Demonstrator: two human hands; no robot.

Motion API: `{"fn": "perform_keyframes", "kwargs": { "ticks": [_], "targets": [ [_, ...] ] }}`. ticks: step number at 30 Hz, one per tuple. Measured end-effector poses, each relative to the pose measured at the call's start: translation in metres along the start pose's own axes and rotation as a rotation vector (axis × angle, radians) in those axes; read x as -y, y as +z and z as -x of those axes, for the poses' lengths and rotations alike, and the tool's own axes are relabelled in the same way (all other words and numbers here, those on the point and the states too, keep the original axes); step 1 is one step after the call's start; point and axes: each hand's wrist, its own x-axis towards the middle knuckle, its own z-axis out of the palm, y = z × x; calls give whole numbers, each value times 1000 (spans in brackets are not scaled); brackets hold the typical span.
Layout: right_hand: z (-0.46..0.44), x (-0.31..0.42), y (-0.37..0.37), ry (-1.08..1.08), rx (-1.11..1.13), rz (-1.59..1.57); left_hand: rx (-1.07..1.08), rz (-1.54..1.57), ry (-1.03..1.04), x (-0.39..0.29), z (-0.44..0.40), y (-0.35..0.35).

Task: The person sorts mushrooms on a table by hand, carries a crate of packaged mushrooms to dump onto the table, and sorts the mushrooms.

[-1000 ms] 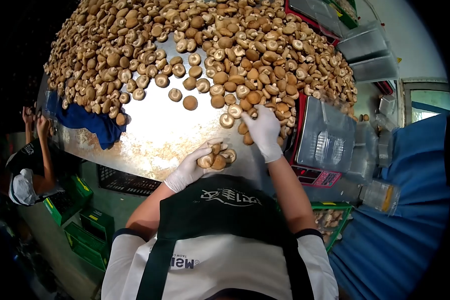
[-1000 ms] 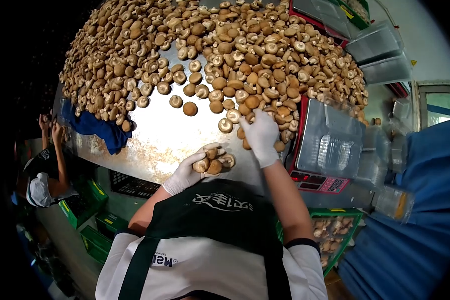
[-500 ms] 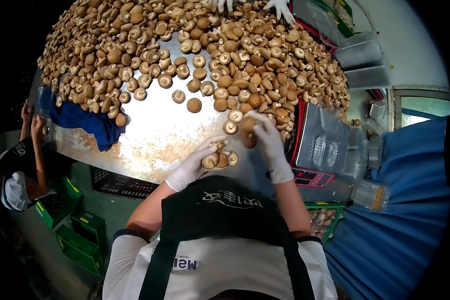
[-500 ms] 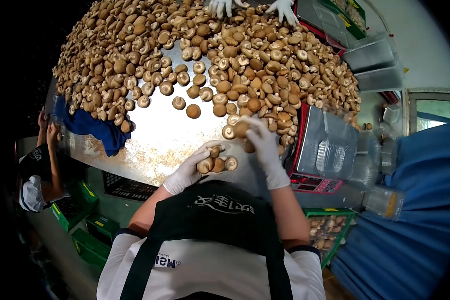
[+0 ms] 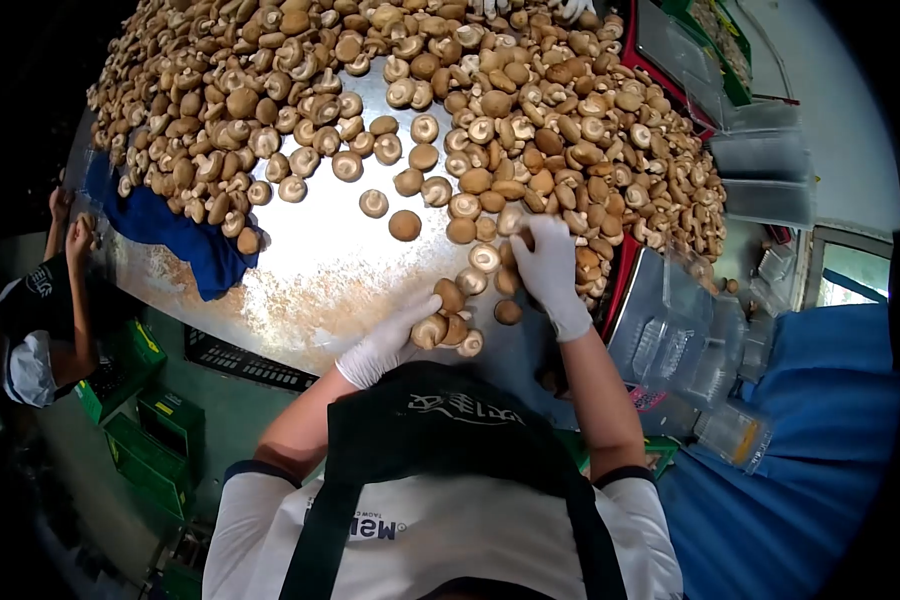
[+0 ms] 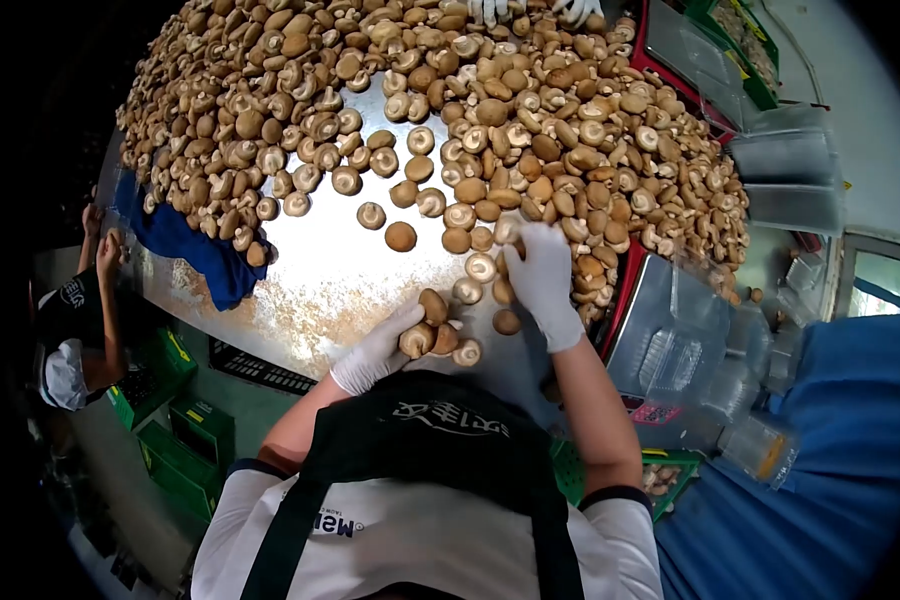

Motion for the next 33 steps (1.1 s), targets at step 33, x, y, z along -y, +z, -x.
{"fn": "perform_keyframes", "kwargs": {
  "ticks": [33],
  "targets": [
    [59, 109, -26, 326, 203, -1032, -192, -186, 112, -17, -13, -4]
  ]
}}
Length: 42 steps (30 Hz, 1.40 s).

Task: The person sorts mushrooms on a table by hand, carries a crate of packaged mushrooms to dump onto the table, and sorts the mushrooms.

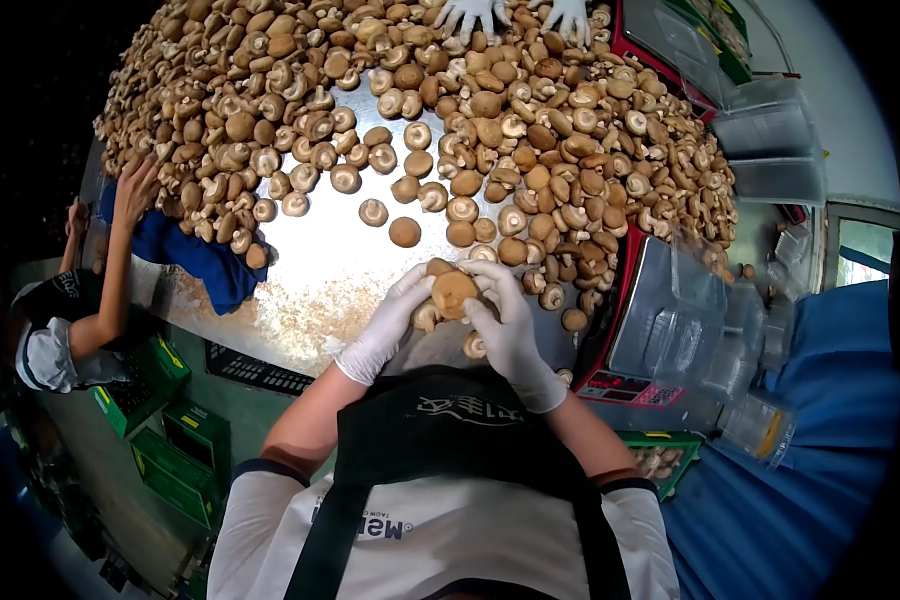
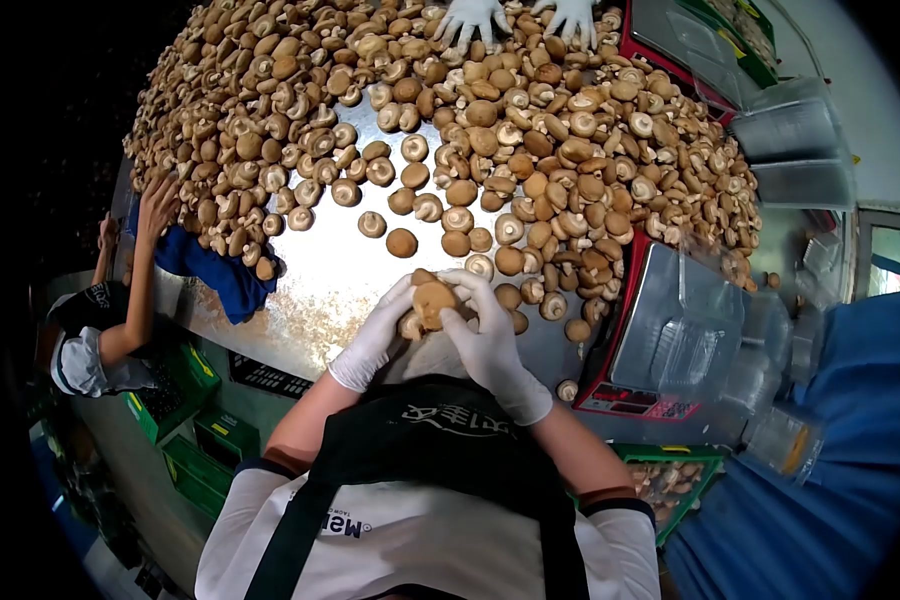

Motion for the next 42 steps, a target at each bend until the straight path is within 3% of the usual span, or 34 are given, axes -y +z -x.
{"fn": "perform_keyframes", "kwargs": {
  "ticks": [3, 8, 12, 15, 17, 19, 20, 23, 24, 27, 28, 29, 31, 34, 37, 38, 41, 42],
  "targets": [
    [-3, -3, -3, 247, 42, -72, -77, 104, -22, 5, 4, 2],
    [-7, -4, 10, 5, 111, 316, 15, 31, 30, 16, 9, 0],
    [-21, 2, 13, -51, 188, 362, -34, 272, -66, 20, 7, -9],
    [-50, -21, -13, -255, 80, 426, 59, 148, 172, 7, 0, -11],
    [-72, -18, -29, -133, -240, 529, 72, 169, 196, 0, -3, -19],
    [-97, -36, -60, -362, -374, 1039, 30, 186, 155, -2, -4, -29],
    [-100, -45, -70, -322, -318, 1161, -6, 187, 153, 1, -4, -38],
    [-86, -46, -65, -416, -111, 967, -80, 186, 150, 8, -8, -52],
    [-80, -49, -64, -230, -68, 819, -87, 182, 144, 4, -6, -49],
    [-89, -49, -70, -197, -311, 732, -88, 193, 132, 1, -5, -42],
    [-101, -49, -76, -423, -350, 898, -90, 197, 130, 2, -5, -39],
    [-108, -48, -80, -377, -346, 1078, -91, 199, 126, 2, -4, -36],
    [-121, -53, -79, -318, -297, 1099, -42, 185, 129, 7, -6, -38],
    [-133, -40, -78, -26, -204, 1175, -4, 166, 104, 7, -6, -32],
    [-125, -37, -81, -91, -136, 965, -3, 168, 114, 8, -4, -32],
    [-119, -34, -83, 82, -82, 585, -16, 179, 123, 10, -3, -33],
    [-115, -38, -96, 51, -102, 287, -55, 213, 119, 13, 0, -37],
    [-114, -36, -102, 86, -90, 44, -62, 221, 110, 13, 0, -39]
  ]
}}
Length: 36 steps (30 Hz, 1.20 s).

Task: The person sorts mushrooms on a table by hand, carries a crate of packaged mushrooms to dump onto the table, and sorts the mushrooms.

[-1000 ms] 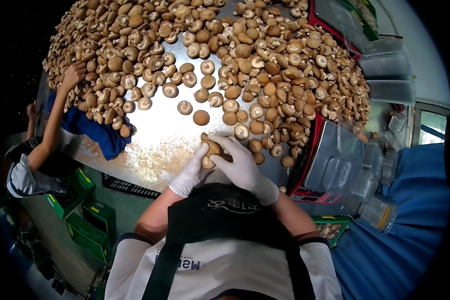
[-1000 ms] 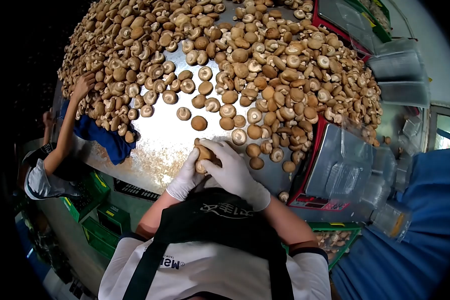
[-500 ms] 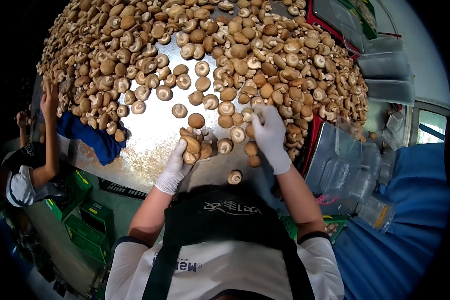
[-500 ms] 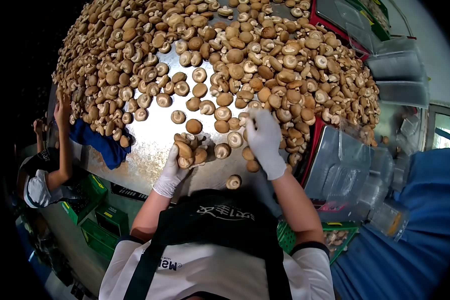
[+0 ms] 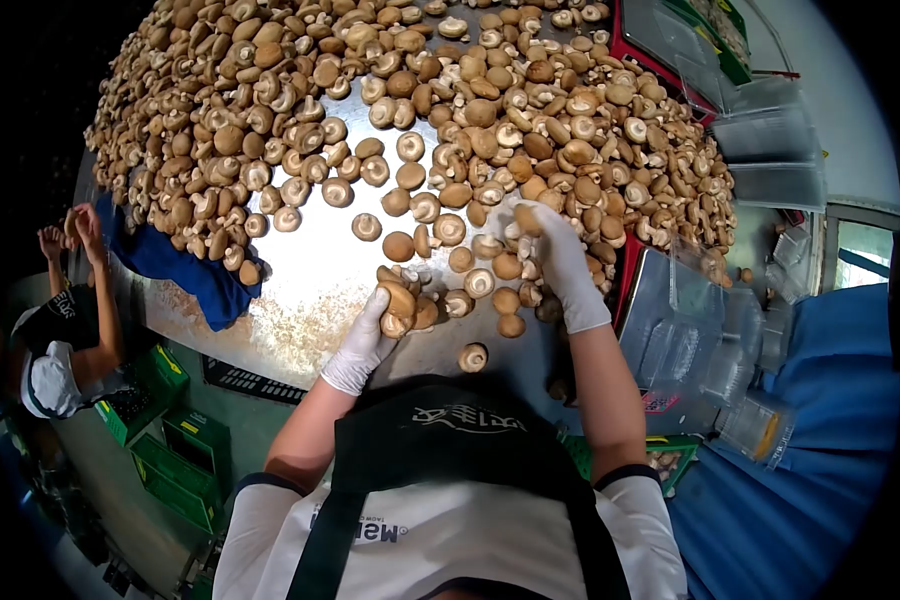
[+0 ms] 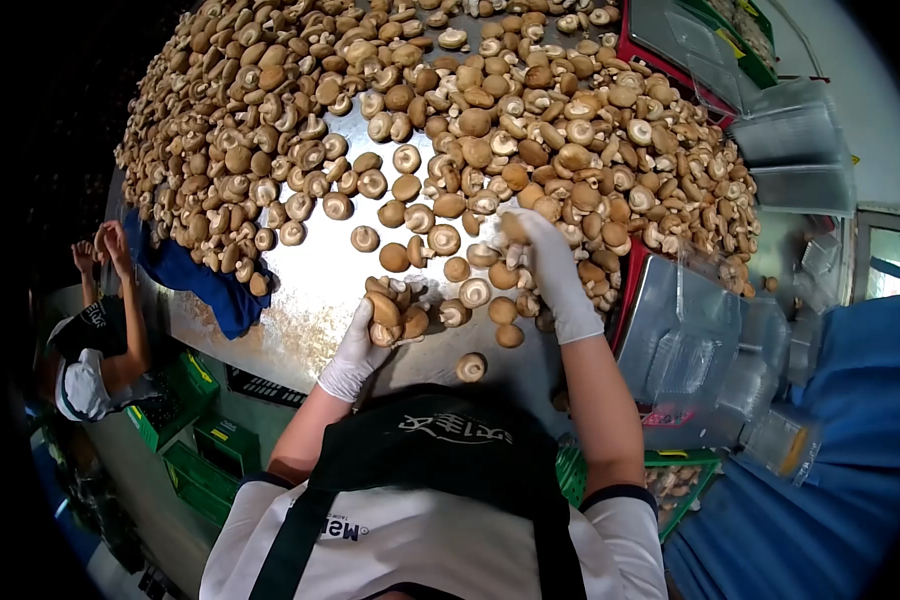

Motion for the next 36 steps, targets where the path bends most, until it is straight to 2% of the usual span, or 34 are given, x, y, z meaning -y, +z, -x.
{"fn": "perform_keyframes", "kwargs": {
  "ticks": [3, 4, 5, 7, 8, 9, 11, 12, 13, 15, 16, 19, 20, 21, 23, 26, 29, 30, 31, 33, 35, 36],
  "targets": [
    [0, 14, -16, 131, 66, -717, 1, 18, -26, -2, -2, -2],
    [-3, 31, -16, 72, 73, -703, 5, 24, -32, -3, -3, -3],
    [-15, 30, -13, -68, -33, -551, 7, 31, -27, -2, -5, -4],
    [-40, 47, -6, -211, -117, -175, 9, 42, -18, -2, -9, -6],
    [-52, 56, 5, -221, -101, -53, 3, 33, -18, -3, -10, -6],
    [-63, 60, 19, -99, -120, 131, -2, 24, -19, -4, -10, -3],
    [-86, 34, 41, -417, -131, 780, -13, -16, -10, -6, -11, 2],
    [-80, 22, 50, -414, -119, 1038, -20, -46, 2, -6, -10, 4],
    [-73, 25, 56, -480, -146, 1080, -25, -76, 15, -7, -9, 5],
    [-63, 30, 57, -370, -55, 1207, -17, -52, 0, -5, -11, -6],
    [-59, 26, 53, -500, -67, 1220, -28, -41, -7, -5, -10, -8],
    [-75, 41, 45, -348, -30, 899, -35, -32, 4, -2, -12, -15],
    [-81, 48, 49, -397, -173, 823, -36, -32, -4, 0, -14, -19],
    [-93, 55, 51, -437, -205, 820, -37, -35, -12, 0, -16, -21],
    [-118, 59, 55, -642, -312, 1102, -50, -43, 1, -6, -14, -10],
    [-140, 52, 61, -582, -287, 1356, -6, -42, 26, -10, -12, -2],
    [-145, 58, 52, -463, -188, 1185, 24, -12, 46, -8, -13, -9],
    [-149, 55, 44, -323, -170, 978, 27, 1, 49, -7, -13, -13],
    [-138, 65, 41, -112, -115, 585, 10, -4, 54, -8, -13, -14],
    [-121, 77, 33, -242, -141, 248, -30, -12, 60, -10, -9, -17],
    [-106, 81, 20, -211, -31, -227, -80, -3, 57, -11, -7, -19],
    [-99, 82, 14, -171, 112, -528, -104, 9, 51, -11, -7, -20]
  ]
}}
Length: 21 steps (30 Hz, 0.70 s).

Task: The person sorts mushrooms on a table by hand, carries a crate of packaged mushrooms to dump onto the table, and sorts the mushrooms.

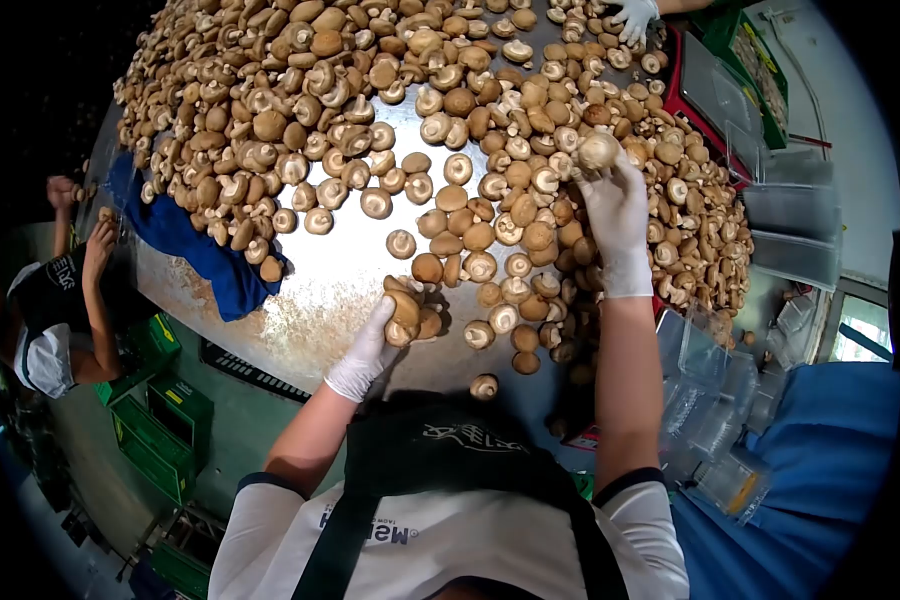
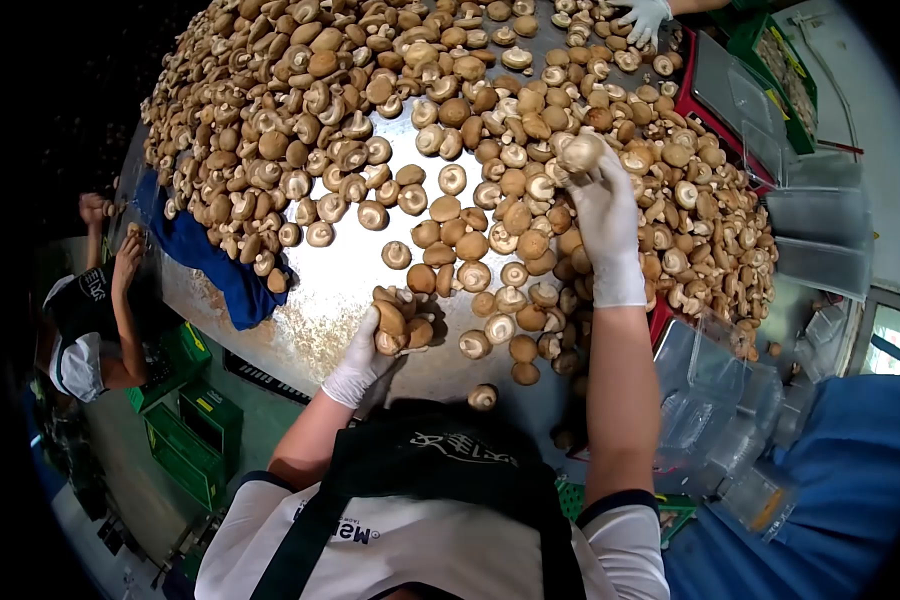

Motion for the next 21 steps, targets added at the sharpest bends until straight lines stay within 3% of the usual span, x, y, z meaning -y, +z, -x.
{"fn": "perform_keyframes", "kwargs": {
  "ticks": [3, 7, 9, 13, 18, 21],
  "targets": [
    [16, 6, 5, 77, -14, -388, -6, 29, 6, -4, 0, 2],
    [-11, -11, 23, 39, -233, 743, -27, 73, 0, -7, 2, 7],
    [-18, -41, 26, -122, 2, 1166, -28, 88, -1, -6, 3, 1],
    [12, -53, 51, 64, 347, 1781, -22, 124, 29, -3, 3, -8],
    [30, -37, 50, 294, 408, 1884, 88, 142, 65, 1, -4, -29],
    [28, -62, 71, -119, 259, 1665, 51, 109, 51, -2, -3, -24]
  ]
}}
